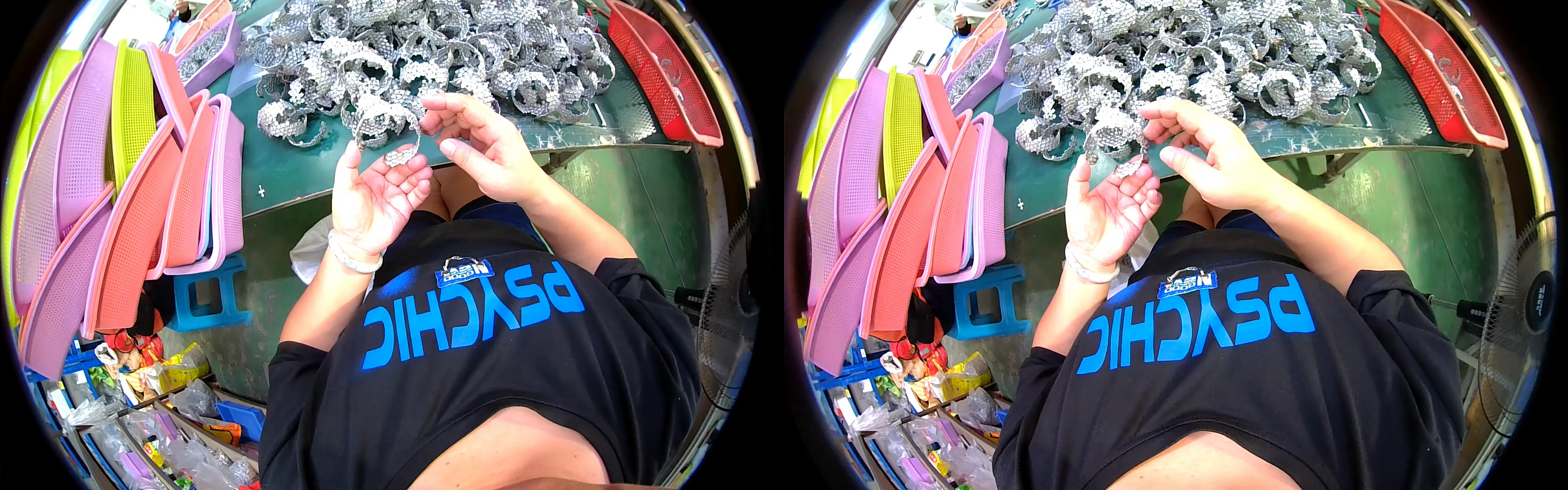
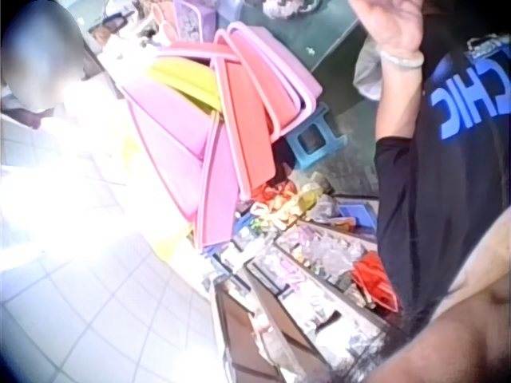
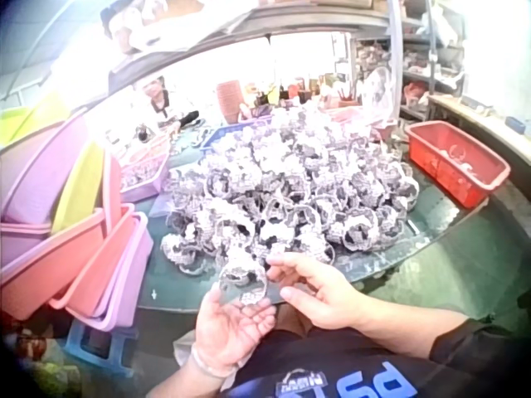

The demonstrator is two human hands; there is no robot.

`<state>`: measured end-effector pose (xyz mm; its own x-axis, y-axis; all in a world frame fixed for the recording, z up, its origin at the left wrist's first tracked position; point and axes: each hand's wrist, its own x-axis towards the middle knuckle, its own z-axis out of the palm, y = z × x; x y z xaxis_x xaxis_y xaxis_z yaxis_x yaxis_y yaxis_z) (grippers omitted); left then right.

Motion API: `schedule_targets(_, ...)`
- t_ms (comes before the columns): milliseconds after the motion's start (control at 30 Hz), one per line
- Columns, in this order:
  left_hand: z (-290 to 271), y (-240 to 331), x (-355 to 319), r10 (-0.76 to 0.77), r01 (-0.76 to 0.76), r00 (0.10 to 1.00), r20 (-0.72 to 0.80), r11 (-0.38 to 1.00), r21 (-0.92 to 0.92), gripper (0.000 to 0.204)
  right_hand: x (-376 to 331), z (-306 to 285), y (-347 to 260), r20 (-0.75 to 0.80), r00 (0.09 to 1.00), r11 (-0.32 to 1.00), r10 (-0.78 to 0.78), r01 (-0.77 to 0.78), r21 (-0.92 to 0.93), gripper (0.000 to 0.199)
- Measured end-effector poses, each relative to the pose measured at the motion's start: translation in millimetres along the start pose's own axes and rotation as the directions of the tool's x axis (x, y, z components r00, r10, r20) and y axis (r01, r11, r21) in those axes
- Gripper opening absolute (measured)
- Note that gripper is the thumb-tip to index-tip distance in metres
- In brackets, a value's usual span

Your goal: The person sits at a table and sorts through a large pile of silver-colored jewelry, likely bracelets or necklaces. They pick up individual pieces, examine them, and place them into a white bag or back onto the table.

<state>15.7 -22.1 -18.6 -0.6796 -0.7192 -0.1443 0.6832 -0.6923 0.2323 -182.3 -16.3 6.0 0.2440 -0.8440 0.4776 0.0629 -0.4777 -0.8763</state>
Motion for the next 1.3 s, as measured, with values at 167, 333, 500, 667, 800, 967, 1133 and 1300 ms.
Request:
schedule_targets(167,1,0,0,-0.004,0.004,1.0,-0.026,1.0,0.024,0.065,-1,0,2,-0.003,1.0,1.0,0.014,-0.014,0.021,0.05)
schedule_targets(333,3,4,-1,-0.046,0.065,0.993,-0.107,0.981,0.181,0.066,11,-5,-13,0.155,0.971,0.894,-0.181,0.228,-0.386,0.064)
schedule_targets(500,10,7,0,-0.074,0.157,0.973,-0.218,0.907,0.392,0.069,14,-7,-7,0.282,0.941,0.833,-0.189,0.305,-0.462,0.071)
schedule_targets(667,21,6,-4,0.004,0.128,0.965,-0.263,0.867,0.482,0.071,9,-4,1,0.125,0.986,0.941,-0.115,0.148,-0.304,0.074)
schedule_targets(800,22,4,-7,0.077,0.093,0.961,-0.265,0.813,0.575,0.064,7,-3,2,0.052,0.998,0.966,-0.024,0.036,-0.254,0.078)
schedule_targets(967,27,-2,-6,0.23,-0.019,0.948,-0.218,0.729,0.684,0.049,7,-2,-1,-0.005,0.997,0.979,0.078,-0.077,-0.19,0.078)
schedule_targets(1133,22,-4,-6,0.315,-0.109,0.934,-0.169,0.701,0.705,0.035,6,-2,0,-0.032,0.993,0.98,0.111,-0.115,-0.163,0.078)
schedule_targets(1300,31,-7,-7,0.355,-0.138,0.918,-0.176,0.703,0.698,0.028,6,-1,1,-0.049,0.99,0.981,0.133,-0.138,-0.135,0.075)
